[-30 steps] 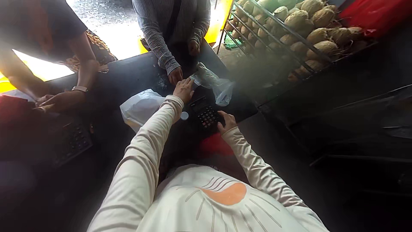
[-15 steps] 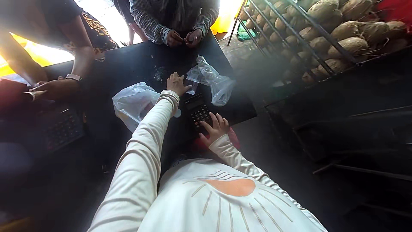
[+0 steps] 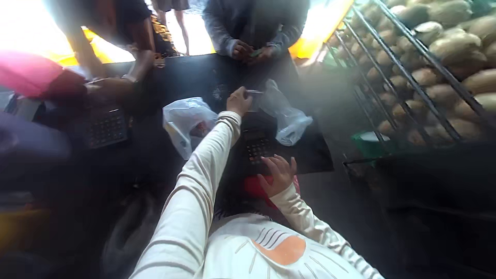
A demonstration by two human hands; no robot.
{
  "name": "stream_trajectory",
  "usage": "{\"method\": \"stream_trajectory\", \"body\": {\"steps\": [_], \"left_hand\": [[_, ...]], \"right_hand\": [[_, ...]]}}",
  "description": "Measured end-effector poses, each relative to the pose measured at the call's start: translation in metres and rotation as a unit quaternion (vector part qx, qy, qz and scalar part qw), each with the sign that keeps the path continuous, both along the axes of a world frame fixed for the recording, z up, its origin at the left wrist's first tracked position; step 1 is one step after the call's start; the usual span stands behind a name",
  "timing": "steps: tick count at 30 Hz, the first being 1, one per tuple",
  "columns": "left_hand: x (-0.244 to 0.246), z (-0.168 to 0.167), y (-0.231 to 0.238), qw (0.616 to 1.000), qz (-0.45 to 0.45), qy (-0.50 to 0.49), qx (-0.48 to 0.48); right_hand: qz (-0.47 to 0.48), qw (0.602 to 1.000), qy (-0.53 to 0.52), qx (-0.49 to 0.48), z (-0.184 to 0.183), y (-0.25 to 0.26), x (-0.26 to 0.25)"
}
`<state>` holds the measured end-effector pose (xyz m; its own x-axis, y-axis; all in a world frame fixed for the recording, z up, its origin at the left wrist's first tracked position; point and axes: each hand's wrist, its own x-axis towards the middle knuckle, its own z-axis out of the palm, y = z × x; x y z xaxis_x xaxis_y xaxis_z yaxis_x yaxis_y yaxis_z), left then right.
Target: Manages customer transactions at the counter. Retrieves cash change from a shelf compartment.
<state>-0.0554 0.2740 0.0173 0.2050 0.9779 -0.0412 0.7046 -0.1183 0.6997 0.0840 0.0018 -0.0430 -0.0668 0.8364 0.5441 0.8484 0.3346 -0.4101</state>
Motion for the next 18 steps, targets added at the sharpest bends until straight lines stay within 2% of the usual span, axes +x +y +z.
{"method": "stream_trajectory", "body": {"steps": [1, 3, 5, 7, 9, 11, 12, 13, 15, 16, 17, 18], "left_hand": [[-0.006, 0.015, -0.009, 0.996, 0.032, -0.078, 0.041], [-0.031, 0.051, -0.045, 0.963, 0.072, -0.226, 0.125], [-0.077, 0.086, -0.112, 0.928, 0.073, -0.326, 0.166], [-0.138, 0.104, -0.199, 0.928, 0.099, -0.314, 0.176], [-0.207, 0.092, -0.293, 0.936, 0.154, -0.243, 0.203], [-0.274, 0.067, -0.39, 0.937, 0.241, -0.183, 0.175], [-0.303, 0.053, -0.439, 0.927, 0.295, -0.182, 0.145], [-0.326, 0.041, -0.488, 0.909, 0.351, -0.191, 0.119], [-0.363, 0.028, -0.575, 0.862, 0.458, -0.197, 0.093], [-0.376, 0.025, -0.614, 0.837, 0.503, -0.198, 0.086], [-0.386, 0.024, -0.647, 0.812, 0.544, -0.197, 0.081], [-0.396, 0.024, -0.675, 0.786, 0.583, -0.192, 0.077]], "right_hand": [[0.016, 1.0, 0.021, 0.016, 0.005, 0.0, -0.006], [0.072, 0.995, 0.066, 0.024, 0.015, -0.004, -0.023], [0.158, 0.981, 0.116, 0.013, 0.022, -0.007, -0.052], [0.251, 0.96, 0.123, -0.002, 0.022, -0.008, -0.095], [0.369, 0.921, 0.125, -0.028, 0.018, -0.015, -0.151], [0.504, 0.836, 0.164, -0.143, 0.015, -0.035, -0.214], [0.561, 0.771, 0.191, -0.233, 0.015, -0.05, -0.25], [0.603, 0.688, 0.218, -0.339, 0.015, -0.07, -0.289], [0.6, 0.515, 0.279, -0.546, 0.013, -0.122, -0.375], [0.559, 0.447, 0.306, -0.628, 0.017, -0.156, -0.414], [0.524, 0.408, 0.321, -0.675, 0.021, -0.189, -0.45], [0.507, 0.393, 0.328, -0.694, 0.026, -0.22, -0.486]]}}
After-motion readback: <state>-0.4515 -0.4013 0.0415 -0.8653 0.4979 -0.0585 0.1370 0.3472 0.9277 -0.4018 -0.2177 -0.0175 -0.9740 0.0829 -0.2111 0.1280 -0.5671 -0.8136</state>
